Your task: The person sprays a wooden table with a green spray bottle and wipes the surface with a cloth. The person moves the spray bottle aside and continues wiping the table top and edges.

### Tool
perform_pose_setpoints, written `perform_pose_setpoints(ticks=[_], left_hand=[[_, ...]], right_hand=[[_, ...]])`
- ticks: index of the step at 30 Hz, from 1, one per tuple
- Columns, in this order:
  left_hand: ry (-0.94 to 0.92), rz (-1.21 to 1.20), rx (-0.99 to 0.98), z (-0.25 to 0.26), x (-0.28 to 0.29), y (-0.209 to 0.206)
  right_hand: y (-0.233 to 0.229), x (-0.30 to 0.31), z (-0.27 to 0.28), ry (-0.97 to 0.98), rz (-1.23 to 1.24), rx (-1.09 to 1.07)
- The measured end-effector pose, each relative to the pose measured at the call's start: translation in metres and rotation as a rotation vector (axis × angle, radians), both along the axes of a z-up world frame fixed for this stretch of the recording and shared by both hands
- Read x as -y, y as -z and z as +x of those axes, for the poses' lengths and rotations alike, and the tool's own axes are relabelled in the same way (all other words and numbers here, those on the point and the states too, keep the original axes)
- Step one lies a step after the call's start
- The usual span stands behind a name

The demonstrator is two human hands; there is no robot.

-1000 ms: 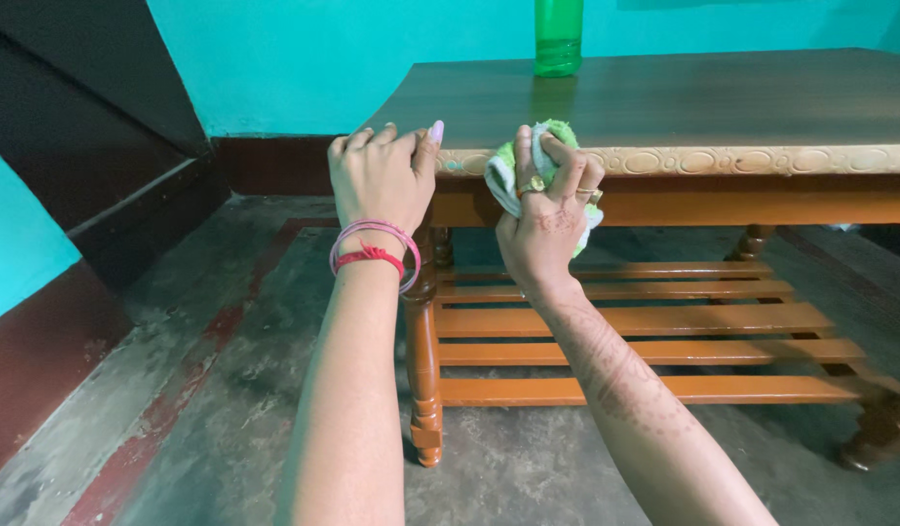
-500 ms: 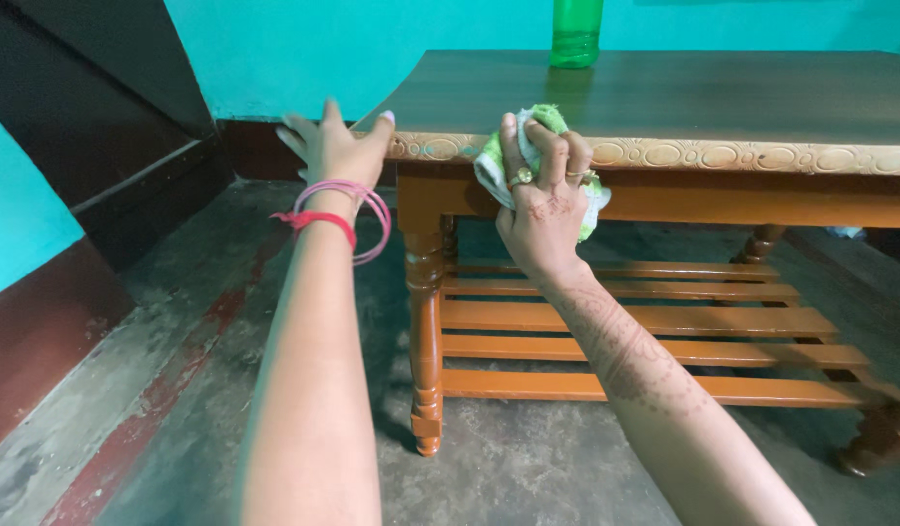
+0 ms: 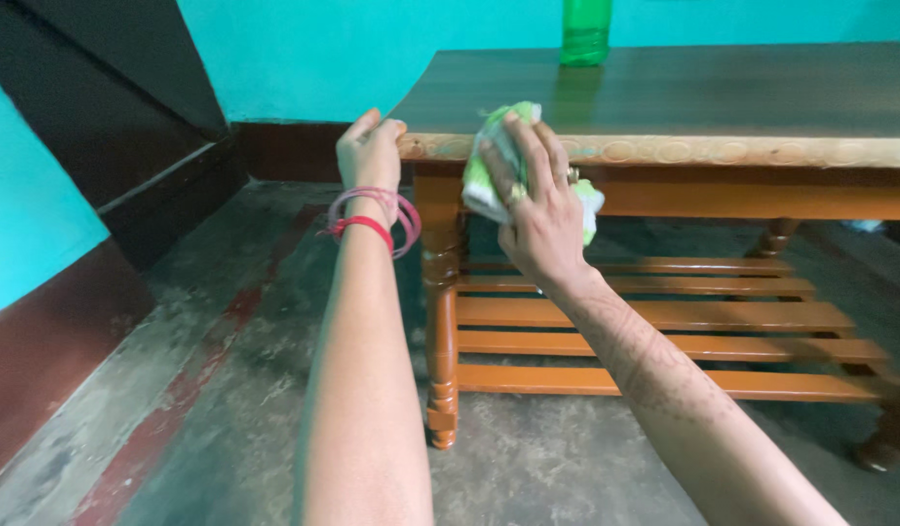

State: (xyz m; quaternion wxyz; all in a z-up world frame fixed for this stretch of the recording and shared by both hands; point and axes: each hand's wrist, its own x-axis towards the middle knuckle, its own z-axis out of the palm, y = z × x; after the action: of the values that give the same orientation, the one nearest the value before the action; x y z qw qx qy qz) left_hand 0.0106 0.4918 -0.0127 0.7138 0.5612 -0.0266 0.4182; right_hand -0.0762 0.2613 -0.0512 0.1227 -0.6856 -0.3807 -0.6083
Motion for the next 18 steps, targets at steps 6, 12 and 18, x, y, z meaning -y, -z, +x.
perform_pose_setpoints(ticks=[6,12,18], left_hand=[[-0.010,0.006,0.079,-0.012,0.005,0.005],[0.019,0.160,0.158,-0.021,0.004,0.014],[0.154,0.097,0.085,-0.032,-0.002,0.009]], right_hand=[[0.012,-0.047,0.016,0.113,0.150,-0.077],[0.012,-0.062,0.020,0.126,0.156,-0.050],[0.009,-0.087,0.026,0.134,0.088,-0.032]])
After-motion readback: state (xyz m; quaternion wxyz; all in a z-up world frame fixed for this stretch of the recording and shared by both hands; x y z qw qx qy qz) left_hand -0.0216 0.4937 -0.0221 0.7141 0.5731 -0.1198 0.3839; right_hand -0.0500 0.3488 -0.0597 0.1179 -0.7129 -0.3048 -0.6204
